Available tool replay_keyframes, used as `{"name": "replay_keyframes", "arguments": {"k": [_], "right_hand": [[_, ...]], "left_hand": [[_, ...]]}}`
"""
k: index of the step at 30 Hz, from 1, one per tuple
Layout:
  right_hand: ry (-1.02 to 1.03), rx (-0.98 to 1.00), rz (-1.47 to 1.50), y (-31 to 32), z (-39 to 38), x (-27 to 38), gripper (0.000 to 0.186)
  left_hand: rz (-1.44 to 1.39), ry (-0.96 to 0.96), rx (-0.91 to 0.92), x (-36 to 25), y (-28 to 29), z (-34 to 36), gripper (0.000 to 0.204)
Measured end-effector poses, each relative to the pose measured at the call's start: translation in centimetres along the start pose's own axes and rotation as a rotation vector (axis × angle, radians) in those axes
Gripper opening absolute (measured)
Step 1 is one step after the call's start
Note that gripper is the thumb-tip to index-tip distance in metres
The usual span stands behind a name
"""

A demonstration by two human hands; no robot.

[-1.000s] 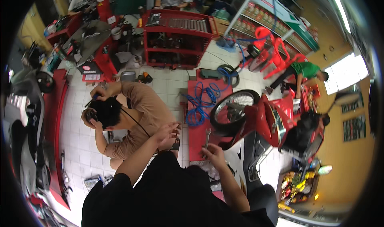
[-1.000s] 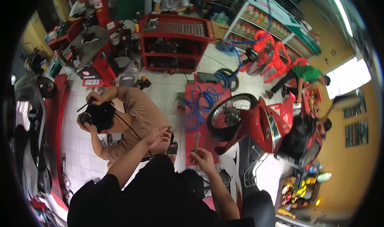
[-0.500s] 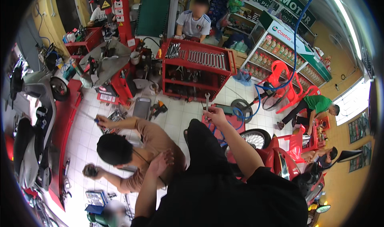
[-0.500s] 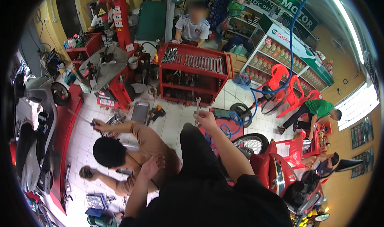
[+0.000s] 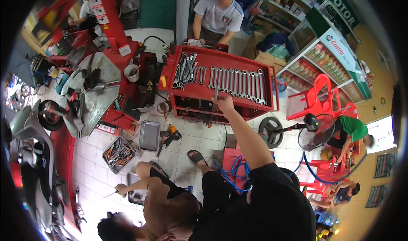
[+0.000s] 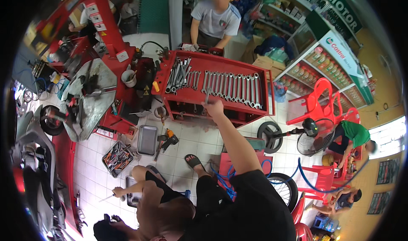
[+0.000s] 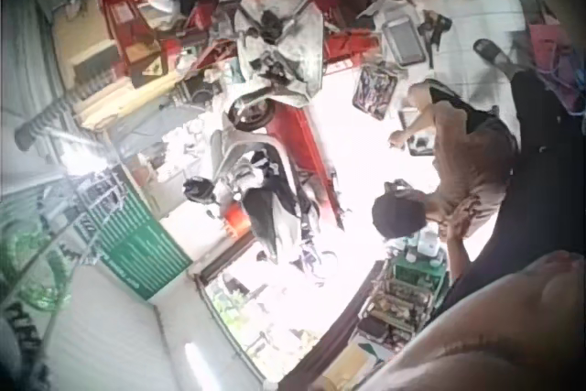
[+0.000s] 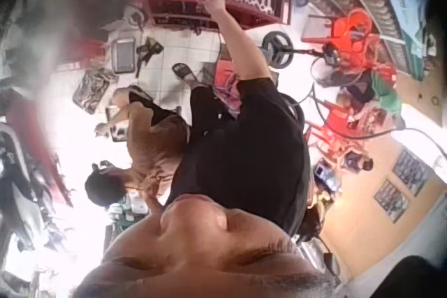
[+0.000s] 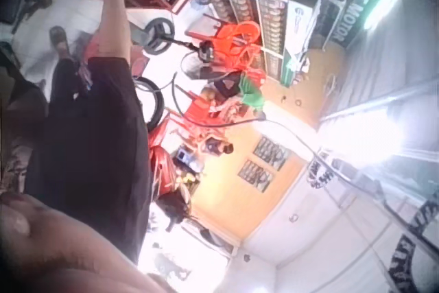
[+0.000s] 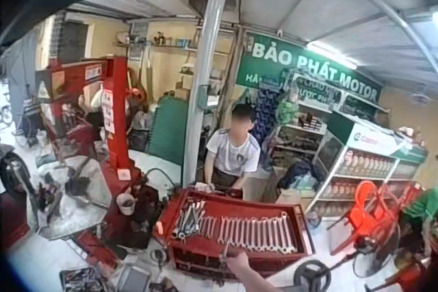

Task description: The person uses a wrench to tighten or loosen bolts on a motorcycle handlebar and near the rear seat, then selects a different wrench from a red tool cart before returning to the motorcycle.

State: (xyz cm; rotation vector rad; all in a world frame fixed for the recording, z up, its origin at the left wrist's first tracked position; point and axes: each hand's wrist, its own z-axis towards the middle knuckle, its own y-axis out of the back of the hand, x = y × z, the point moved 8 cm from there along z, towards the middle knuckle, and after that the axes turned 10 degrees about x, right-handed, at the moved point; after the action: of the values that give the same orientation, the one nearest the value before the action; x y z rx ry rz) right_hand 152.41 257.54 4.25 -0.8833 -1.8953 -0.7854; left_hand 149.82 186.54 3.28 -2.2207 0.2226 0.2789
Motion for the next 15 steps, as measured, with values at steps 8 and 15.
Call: {"name": "replay_keyframes", "arguments": {"k": [8, 15], "right_hand": [[-0.072, -0.172, -0.613, 0.4, 18.9, 0.1, 0.037], [0.057, -0.345, -0.662, 1.9, 20.5, 1.1, 0.034]], "left_hand": [[0.136, 0.105, -0.021, -8.6, -13.4, 13.1, 0.047], [0.173, 0.145, 0.003, -10.9, -18.9, 17.1, 0.048]]}}
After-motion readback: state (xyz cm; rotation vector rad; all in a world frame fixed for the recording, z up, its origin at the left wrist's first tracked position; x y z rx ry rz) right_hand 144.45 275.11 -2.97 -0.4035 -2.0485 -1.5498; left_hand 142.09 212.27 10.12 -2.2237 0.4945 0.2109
